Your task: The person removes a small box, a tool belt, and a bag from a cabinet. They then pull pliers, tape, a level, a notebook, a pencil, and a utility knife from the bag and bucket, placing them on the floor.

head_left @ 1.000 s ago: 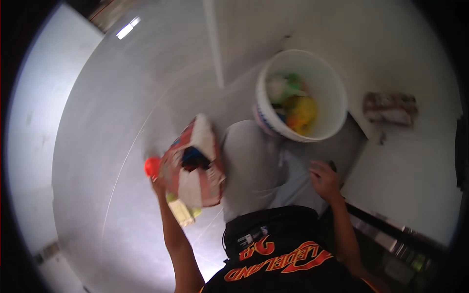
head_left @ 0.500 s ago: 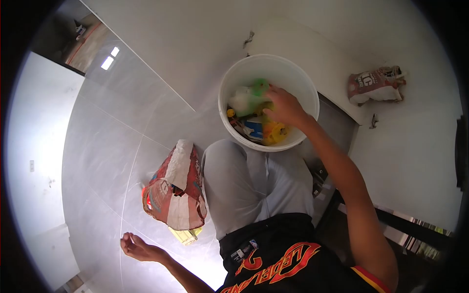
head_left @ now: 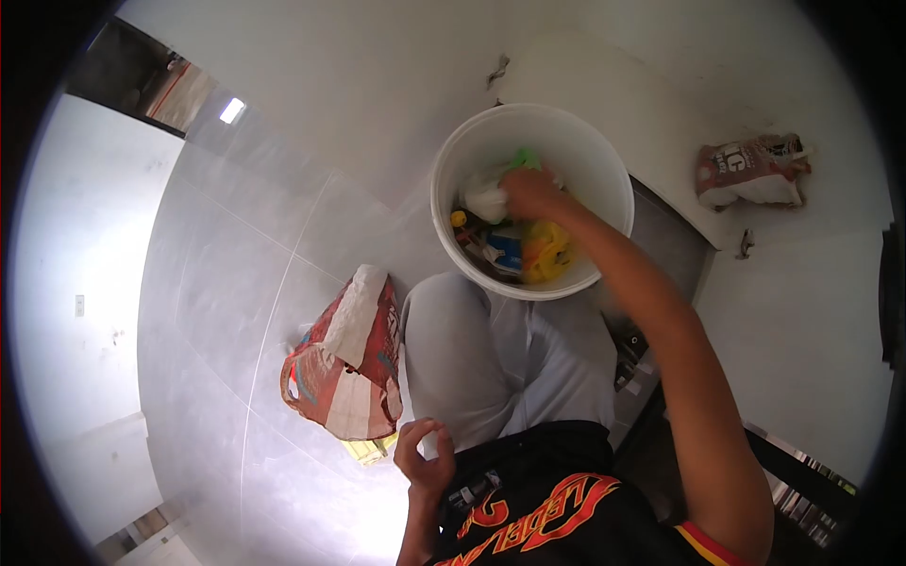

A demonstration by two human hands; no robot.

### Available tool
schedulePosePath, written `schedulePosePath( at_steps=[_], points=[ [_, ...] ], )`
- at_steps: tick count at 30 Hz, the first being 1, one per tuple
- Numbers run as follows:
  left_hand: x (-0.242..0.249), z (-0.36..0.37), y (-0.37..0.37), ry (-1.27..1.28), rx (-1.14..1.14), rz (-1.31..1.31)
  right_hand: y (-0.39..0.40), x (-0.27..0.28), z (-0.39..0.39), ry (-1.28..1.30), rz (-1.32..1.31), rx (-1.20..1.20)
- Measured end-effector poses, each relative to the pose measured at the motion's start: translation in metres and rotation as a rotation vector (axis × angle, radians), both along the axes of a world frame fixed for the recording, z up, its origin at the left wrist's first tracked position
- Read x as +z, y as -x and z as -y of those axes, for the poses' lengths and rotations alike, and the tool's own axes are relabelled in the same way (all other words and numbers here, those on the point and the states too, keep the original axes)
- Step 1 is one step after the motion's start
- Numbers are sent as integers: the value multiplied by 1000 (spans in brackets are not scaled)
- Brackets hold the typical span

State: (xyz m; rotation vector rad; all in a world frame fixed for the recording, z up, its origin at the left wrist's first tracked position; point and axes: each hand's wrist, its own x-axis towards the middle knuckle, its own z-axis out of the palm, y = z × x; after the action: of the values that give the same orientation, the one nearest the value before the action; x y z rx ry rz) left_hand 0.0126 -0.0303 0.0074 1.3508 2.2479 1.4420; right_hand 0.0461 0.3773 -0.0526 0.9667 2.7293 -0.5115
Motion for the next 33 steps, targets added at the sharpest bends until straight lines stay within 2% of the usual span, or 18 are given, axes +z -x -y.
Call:
schedulePosePath(
  at_steps=[4, 6, 10, 12, 13, 15, 19, 21, 25, 27, 28, 29, 30, 31, 33],
  points=[
    [-13, -6, 8, 31, -20, 41, -23, 3, -2, 46, -79, 46],
    [-16, -11, 12, 63, -38, 32, -40, 5, 4, -49, -351, 115],
    [-25, -15, 16, 104, -63, 51, -56, -3, 12, -44, -405, 41],
    [-30, -15, 17, 167, -86, 66, -62, -8, 13, -37, -237, 54],
    [-32, -16, 18, 164, -85, 66, -64, -8, 13, -40, -238, 55],
    [-34, -17, 19, 168, -77, 91, -61, -4, 13, 51, 40, 164],
    [-39, -18, 21, 158, -44, 140, -55, 20, 20, 74, 133, 254],
    [-38, -19, 20, 175, -41, 153, -61, 24, 26, 135, 44, 355],
    [-39, -27, 20, 180, -57, 159, -69, -15, 36, 183, 161, 374],
    [-27, -37, 18, 148, -33, 253, -71, -30, 40, 223, 190, 390],
    [-15, -54, 18, 60, -89, 218, -66, -25, 41, 220, 195, 392],
    [-3, -76, 18, -28, -142, 184, -60, -20, 42, 244, 315, 411],
    [17, -98, 16, -2, -199, 193, -54, -13, 42, 266, 436, 431],
    [32, -122, 14, 22, -255, 200, -51, -5, 41, 260, 444, 437],
    [40, -177, 10, -3, -320, 96, -45, 6, 37, 415, 541, 595]
  ],
)
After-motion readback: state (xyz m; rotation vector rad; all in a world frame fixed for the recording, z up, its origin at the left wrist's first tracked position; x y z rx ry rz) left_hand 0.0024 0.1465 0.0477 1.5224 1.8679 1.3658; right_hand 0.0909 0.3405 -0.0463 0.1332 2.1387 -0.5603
